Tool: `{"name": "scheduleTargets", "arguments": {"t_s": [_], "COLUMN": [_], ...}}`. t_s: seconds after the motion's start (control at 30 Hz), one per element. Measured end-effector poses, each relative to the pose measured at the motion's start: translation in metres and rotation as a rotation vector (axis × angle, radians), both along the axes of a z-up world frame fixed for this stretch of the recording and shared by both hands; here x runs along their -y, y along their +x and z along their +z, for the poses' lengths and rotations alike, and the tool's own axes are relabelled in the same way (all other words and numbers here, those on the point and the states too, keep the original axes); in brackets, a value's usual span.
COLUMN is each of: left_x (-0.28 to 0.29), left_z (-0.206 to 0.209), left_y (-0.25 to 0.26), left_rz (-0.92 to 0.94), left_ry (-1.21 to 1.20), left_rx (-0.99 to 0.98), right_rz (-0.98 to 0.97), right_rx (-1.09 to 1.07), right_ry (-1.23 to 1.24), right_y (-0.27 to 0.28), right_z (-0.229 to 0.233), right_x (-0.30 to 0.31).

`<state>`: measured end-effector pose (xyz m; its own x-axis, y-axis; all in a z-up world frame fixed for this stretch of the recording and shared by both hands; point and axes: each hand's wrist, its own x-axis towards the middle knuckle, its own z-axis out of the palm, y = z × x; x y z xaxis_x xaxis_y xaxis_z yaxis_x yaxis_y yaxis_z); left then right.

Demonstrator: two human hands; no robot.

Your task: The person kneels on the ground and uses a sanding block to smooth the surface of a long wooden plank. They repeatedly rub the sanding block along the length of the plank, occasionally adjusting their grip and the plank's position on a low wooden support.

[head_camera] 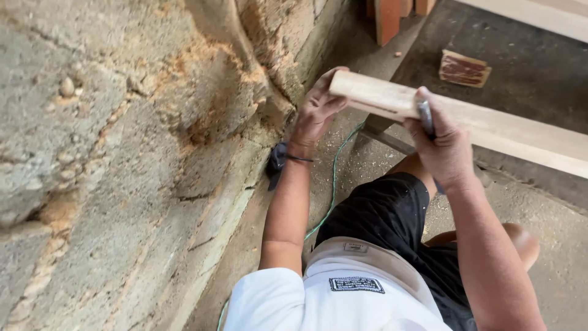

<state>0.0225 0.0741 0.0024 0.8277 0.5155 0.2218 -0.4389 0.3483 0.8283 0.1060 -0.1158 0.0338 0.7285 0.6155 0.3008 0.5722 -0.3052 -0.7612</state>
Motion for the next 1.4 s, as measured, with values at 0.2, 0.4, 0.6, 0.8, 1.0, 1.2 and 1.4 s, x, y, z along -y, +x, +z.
{"name": "scheduleTargets", "arguments": {"t_s": [0.2, 0.4, 0.6, 0.8, 1.0, 1.2, 1.4], "left_x": [0.014, 0.025, 0.018, 0.013, 0.000, 0.002, 0.003], "left_z": [-0.021, -0.022, -0.036, -0.033, -0.038, -0.044, -0.053], "left_y": [0.021, 0.029, 0.032, 0.027, 0.019, 0.020, 0.028], "left_rz": [-0.025, 0.049, -0.044, -0.067, -0.063, -0.081, -0.065], "left_ry": [-0.326, -0.425, -0.498, -0.287, -0.138, -0.228, -0.273], "left_rx": [0.129, 0.348, 0.425, 0.362, 0.195, 0.140, 0.172], "right_rz": [0.114, 0.189, 0.276, 0.336, 0.384, 0.459, 0.510], "right_rx": [-0.038, -0.645, -0.622, -0.671, -0.237, -0.331, -0.333], "right_ry": [-0.109, 0.015, -0.333, -0.652, -0.890, -0.802, -0.821], "right_y": [0.011, -0.004, -0.016, 0.002, 0.016, 0.024, 0.023], "right_z": [0.004, 0.055, 0.098, 0.116, 0.123, 0.117, 0.119], "right_x": [0.006, -0.013, -0.062, -0.093, -0.103, -0.105, -0.108]}}
